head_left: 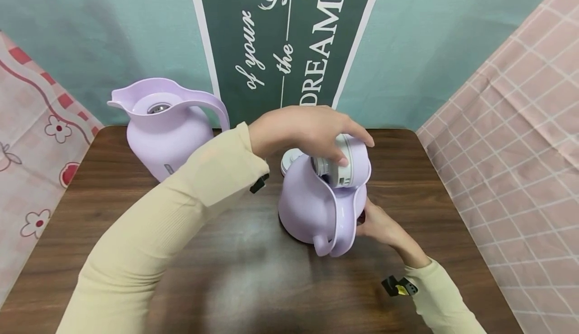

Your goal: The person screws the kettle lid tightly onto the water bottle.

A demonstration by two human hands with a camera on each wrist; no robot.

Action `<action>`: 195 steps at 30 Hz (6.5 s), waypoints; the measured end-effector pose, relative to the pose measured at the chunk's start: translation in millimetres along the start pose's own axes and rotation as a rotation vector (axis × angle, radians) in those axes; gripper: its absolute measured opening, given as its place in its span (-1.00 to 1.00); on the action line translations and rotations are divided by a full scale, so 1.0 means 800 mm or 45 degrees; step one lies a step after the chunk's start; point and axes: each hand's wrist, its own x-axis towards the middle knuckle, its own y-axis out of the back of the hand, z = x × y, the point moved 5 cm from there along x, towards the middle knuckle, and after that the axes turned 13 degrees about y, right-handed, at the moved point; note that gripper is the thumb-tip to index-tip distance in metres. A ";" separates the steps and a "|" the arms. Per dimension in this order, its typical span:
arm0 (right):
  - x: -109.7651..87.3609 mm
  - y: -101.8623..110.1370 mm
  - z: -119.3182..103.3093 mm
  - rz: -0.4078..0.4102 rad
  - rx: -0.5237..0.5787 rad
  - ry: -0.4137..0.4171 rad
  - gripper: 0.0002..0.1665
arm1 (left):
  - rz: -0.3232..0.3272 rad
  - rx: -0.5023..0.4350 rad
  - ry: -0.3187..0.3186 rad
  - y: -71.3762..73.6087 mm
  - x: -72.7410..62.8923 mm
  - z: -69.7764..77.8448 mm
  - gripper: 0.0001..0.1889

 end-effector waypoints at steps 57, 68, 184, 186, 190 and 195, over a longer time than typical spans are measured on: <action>0.001 -0.001 0.004 0.001 0.002 0.012 -0.14 | 0.354 -0.390 0.052 -0.023 -0.007 -0.031 -0.51; 0.001 -0.001 0.005 0.000 0.012 0.020 -0.13 | 0.372 -0.421 0.109 -0.024 -0.005 -0.035 -0.41; 0.005 -0.004 0.003 -0.003 0.083 -0.016 -0.11 | 0.590 -0.535 0.407 -0.024 -0.021 -0.053 -0.80; 0.005 -0.003 0.002 -0.004 0.080 -0.010 -0.10 | 0.582 -0.535 0.409 -0.025 -0.021 -0.051 -0.80; 0.006 -0.003 0.002 -0.001 0.062 -0.011 -0.10 | 0.579 -0.553 0.392 -0.025 -0.019 -0.051 -0.79; 0.006 -0.003 0.002 0.000 0.034 -0.021 -0.14 | 0.546 -0.596 0.328 -0.025 -0.012 -0.052 -0.73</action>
